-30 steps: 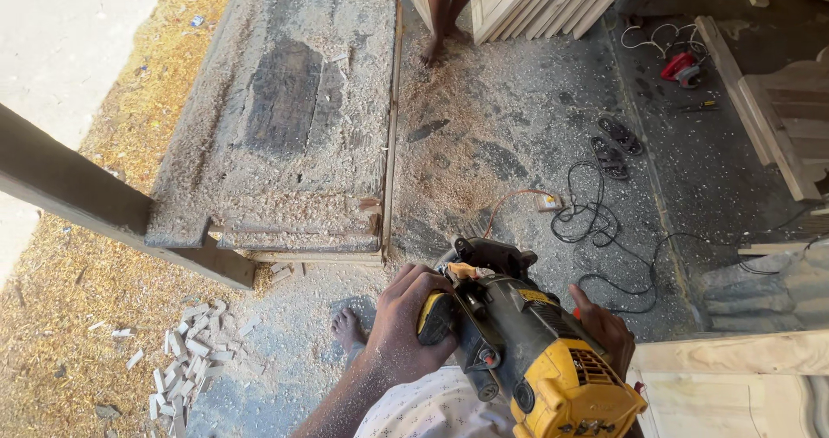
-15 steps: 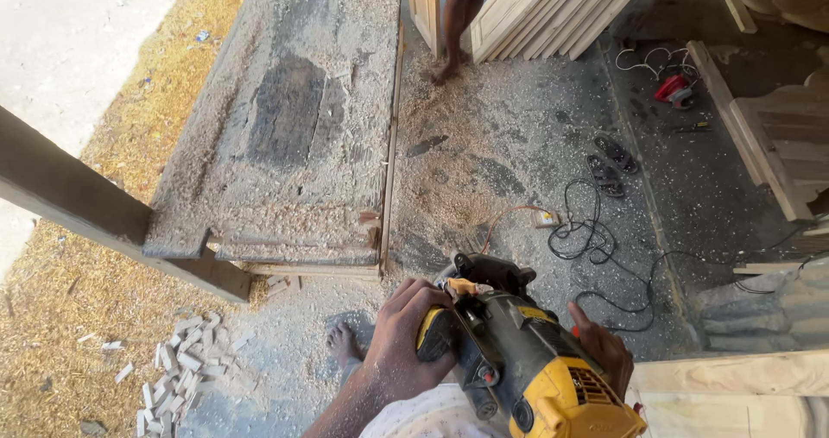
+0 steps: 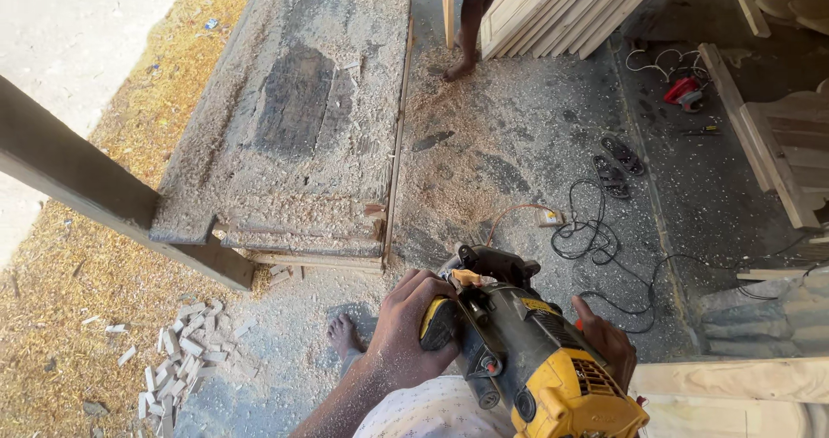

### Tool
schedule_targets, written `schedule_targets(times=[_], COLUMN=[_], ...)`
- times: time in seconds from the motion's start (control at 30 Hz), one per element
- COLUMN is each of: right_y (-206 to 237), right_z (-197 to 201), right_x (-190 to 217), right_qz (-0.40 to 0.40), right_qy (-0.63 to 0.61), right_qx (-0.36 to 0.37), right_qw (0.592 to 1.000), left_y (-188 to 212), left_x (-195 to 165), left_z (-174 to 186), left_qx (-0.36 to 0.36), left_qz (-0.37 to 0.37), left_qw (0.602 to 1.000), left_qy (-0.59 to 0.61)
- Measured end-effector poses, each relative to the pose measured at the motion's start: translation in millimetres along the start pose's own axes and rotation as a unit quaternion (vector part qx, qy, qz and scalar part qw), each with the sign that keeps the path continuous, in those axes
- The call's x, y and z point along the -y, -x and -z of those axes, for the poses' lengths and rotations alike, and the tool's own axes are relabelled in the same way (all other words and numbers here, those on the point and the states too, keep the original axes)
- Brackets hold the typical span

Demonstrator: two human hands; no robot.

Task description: The person uses a handheld router to trim and smooth the edges and recessed panels of wooden cabinet door panels. A helper holds each panel steady while the person guides the router along the frame edges, then the finished panel is set aside and the next panel is brought to the workbench.

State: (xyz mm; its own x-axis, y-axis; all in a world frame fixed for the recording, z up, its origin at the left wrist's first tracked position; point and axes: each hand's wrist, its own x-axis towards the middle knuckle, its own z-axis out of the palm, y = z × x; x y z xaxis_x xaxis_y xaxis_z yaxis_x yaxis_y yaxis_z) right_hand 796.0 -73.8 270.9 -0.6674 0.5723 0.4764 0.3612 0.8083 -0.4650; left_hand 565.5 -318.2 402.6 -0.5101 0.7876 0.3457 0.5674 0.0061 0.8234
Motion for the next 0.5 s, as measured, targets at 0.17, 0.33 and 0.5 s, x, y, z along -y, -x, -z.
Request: schedule_targets(times=[0.17,0.33,0.5], right_y=[0.4,-0.5,-0.9], right_z=[-4.8,-2.0,-0.5], right_x=[-4.5,-2.2,1.9], right_qz=[0.007,-0.003,-0.015], right_qy=[0.016,0.008,0.015], right_qx=[-0.006,-0.002,0.001], right_qw=[1.0,1.0,1.0], left_y=[-0.2,0.1,0.0], left_x=[0.3,0.5,1.1], left_z=[-0.9,-1.2,-1.2], left_qx=[-0.009,-0.003,-0.013], left_qz=[-0.008,0.014,-0.014], left_qw=[1.0,1.0,1.0], left_qy=[0.016,0.018,0.021])
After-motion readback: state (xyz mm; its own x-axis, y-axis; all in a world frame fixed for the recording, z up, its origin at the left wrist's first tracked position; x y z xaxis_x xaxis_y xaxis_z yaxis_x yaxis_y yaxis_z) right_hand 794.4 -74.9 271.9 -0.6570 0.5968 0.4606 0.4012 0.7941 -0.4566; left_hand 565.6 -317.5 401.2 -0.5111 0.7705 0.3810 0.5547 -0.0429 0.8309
